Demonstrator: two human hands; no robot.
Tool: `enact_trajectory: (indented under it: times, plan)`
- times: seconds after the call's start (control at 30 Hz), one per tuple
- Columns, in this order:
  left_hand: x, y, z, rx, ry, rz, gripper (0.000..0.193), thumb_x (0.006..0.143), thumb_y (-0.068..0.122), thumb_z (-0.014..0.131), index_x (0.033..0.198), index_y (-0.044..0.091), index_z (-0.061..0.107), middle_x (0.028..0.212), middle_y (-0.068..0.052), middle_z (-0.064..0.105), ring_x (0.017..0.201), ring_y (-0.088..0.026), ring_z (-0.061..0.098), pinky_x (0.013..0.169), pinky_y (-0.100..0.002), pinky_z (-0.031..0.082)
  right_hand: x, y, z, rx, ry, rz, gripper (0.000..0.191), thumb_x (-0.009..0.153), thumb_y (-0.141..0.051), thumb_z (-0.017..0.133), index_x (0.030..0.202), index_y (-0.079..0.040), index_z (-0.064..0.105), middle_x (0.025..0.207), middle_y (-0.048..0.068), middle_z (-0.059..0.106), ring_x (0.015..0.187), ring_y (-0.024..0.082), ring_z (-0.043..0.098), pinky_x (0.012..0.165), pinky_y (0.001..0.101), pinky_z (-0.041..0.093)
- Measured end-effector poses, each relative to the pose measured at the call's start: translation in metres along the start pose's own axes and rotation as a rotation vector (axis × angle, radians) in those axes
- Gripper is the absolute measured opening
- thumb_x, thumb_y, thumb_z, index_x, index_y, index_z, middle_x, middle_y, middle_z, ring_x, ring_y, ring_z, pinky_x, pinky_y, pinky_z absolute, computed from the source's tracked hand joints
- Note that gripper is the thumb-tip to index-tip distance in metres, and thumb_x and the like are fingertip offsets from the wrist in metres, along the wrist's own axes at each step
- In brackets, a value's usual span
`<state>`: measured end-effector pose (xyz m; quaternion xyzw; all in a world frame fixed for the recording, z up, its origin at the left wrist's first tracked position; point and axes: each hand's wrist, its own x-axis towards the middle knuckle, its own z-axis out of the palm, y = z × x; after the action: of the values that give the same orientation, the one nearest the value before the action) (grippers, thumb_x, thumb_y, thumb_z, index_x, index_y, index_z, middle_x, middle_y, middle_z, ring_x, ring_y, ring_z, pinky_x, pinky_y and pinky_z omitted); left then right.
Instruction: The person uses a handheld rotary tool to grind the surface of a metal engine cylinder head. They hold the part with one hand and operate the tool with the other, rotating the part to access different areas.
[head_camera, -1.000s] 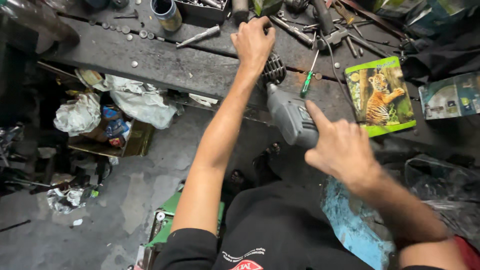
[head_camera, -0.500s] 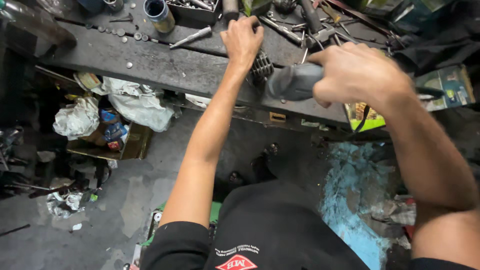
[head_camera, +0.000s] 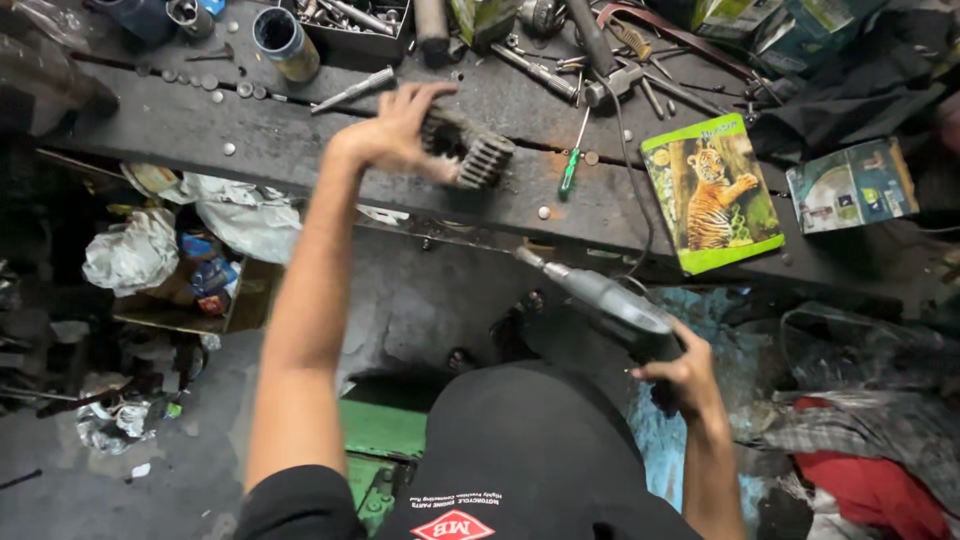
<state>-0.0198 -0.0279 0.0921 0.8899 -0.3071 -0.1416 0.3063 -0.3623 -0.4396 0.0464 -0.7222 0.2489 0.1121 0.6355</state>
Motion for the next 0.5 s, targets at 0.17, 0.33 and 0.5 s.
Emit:
enact_trajectory:
  times: [0.17, 0.33, 0.5]
  plan:
    - [-0.03, 0.0, 0.006, 0.255, 0.117, 0.085, 0.093, 0.059, 0.025, 0.093, 0.139, 0.011, 0.047, 0.154, -0.019, 0.041, 0.141, -0.042, 0.041, 0.108, -0.054, 0.043, -0.007, 0.021, -0.009, 0.181, 0.098, -0.222, 0.062, 0.05, -0.005, 0.071, 0.111, 0.003, 0.066, 0.091, 0.008, 0.07, 0.079, 0.02, 0.066, 0.072, 0.0315, 0.053]
    - [-0.048, 0.011, -0.013, 0.613, 0.149, 0.331, 0.072, 0.06, 0.027, 0.087, 0.122, 0.007, 0.058, 0.145, -0.017, 0.056, 0.12, -0.035, 0.063, 0.097, -0.043, 0.053, 0.017, 0.002, -0.008, 0.228, 0.123, -0.329, 0.056, 0.053, -0.004, 0.072, 0.108, 0.004, 0.066, 0.092, 0.009, 0.069, 0.08, 0.02, 0.065, 0.073, 0.031, 0.053]
    - [-0.027, 0.05, -0.007, 0.626, -0.07, -0.047, 0.08, 0.064, 0.055, 0.086, 0.122, 0.004, 0.062, 0.111, -0.017, 0.072, 0.105, -0.036, 0.068, 0.087, -0.047, 0.055, 0.039, -0.03, -0.012, 0.163, 0.135, -0.41, 0.058, 0.054, -0.004, 0.072, 0.112, 0.003, 0.065, 0.1, 0.006, 0.07, 0.087, 0.017, 0.066, 0.078, 0.0289, 0.054]
